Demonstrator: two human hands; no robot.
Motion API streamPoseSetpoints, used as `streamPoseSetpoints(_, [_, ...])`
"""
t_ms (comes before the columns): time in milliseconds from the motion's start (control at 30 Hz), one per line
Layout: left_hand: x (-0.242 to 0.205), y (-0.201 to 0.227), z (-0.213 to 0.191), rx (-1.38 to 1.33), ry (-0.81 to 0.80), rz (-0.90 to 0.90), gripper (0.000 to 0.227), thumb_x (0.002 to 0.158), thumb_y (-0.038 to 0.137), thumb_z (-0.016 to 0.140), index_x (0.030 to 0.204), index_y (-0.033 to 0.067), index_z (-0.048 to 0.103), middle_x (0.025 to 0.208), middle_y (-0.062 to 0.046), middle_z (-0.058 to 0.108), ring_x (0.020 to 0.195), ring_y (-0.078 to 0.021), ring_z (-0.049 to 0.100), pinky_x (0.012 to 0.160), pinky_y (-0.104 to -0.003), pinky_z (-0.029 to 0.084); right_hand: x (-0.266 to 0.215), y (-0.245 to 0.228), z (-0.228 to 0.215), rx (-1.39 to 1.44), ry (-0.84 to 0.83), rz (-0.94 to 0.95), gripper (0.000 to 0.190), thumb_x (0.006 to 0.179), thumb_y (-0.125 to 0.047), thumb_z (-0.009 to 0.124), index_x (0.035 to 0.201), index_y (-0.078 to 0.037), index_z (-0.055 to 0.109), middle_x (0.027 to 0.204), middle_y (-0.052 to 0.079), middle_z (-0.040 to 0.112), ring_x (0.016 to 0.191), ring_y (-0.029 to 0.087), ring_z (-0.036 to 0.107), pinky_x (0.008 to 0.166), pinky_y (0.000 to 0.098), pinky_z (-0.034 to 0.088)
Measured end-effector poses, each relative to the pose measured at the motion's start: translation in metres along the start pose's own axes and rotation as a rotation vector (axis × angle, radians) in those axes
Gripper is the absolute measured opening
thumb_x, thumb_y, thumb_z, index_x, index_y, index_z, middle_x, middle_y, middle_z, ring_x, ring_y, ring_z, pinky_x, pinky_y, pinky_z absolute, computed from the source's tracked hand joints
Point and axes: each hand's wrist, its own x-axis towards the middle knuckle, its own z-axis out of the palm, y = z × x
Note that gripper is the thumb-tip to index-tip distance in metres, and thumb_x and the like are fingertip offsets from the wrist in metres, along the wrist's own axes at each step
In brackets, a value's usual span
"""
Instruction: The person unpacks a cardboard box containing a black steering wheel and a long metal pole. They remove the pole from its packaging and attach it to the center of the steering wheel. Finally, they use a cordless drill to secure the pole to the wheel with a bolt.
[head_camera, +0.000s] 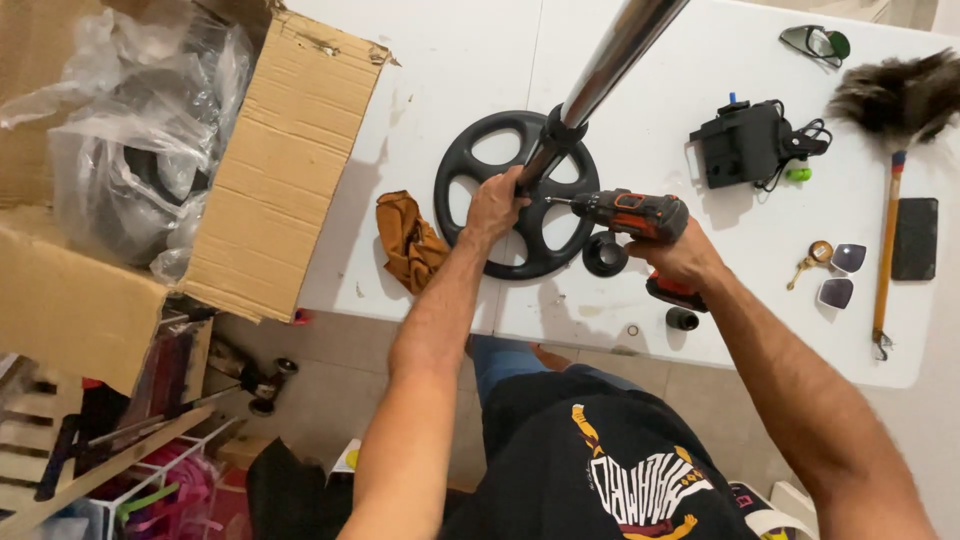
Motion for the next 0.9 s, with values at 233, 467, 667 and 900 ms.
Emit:
streamPoseSetpoints(233, [-0.003,0.004,-0.005,-0.029,-0.041,-0.037,0.041,0.085,0.016,0.080,0.119,0.0202,0.056,0.099,-0.008,0.073,0.104,-0.0333,0.071,0.101,-0.050,0.053,0.008,-0.022,0.001,-0.134,-0.020,0.047,0.048,0.072,-0.022,0.083,0.116,-0.003,0.075,0.093,0.024,0.074,0.090,0.036,0.073,0.087,0.0434,0.052])
streamPoseSetpoints(467, [-0.005,0.004,-0.008,-0.044,-0.058,-0.080,0.042,0.088,0.017,0.078,0.123,0.0222,0.055,0.110,-0.006,0.073,0.113,-0.0301,0.069,0.104,-0.050,0.052,-0.001,-0.060,0.002,-0.238,-0.041,0.022,0.047,0.074,-0.021,0.081,0.118,-0.005,0.076,0.106,0.025,0.074,0.108,0.040,0.070,0.097,0.0463,0.049])
streamPoseSetpoints(667, [-0.005,-0.003,-0.001,-0.011,-0.037,-0.085,0.047,0.086,0.016,0.080,0.127,0.0185,0.056,0.114,-0.007,0.073,0.115,-0.0280,0.070,0.104,-0.050,0.054,0.000,-0.076,0.006,-0.280,-0.042,0.029,0.048,0.074,-0.025,0.082,0.118,-0.007,0.076,0.109,0.024,0.074,0.113,0.041,0.068,0.100,0.0459,0.048])
streamPoseSetpoints(900, [-0.006,-0.001,-0.003,-0.044,-0.027,-0.066,0.045,0.086,0.016,0.079,0.125,0.0153,0.058,0.112,-0.007,0.073,0.113,-0.0304,0.070,0.101,-0.052,0.055,0.019,-0.057,0.007,-0.390,-0.051,0.007,0.053,0.070,-0.030,0.085,0.116,-0.005,0.077,0.111,0.026,0.074,0.116,0.042,0.066,0.100,0.0503,0.049])
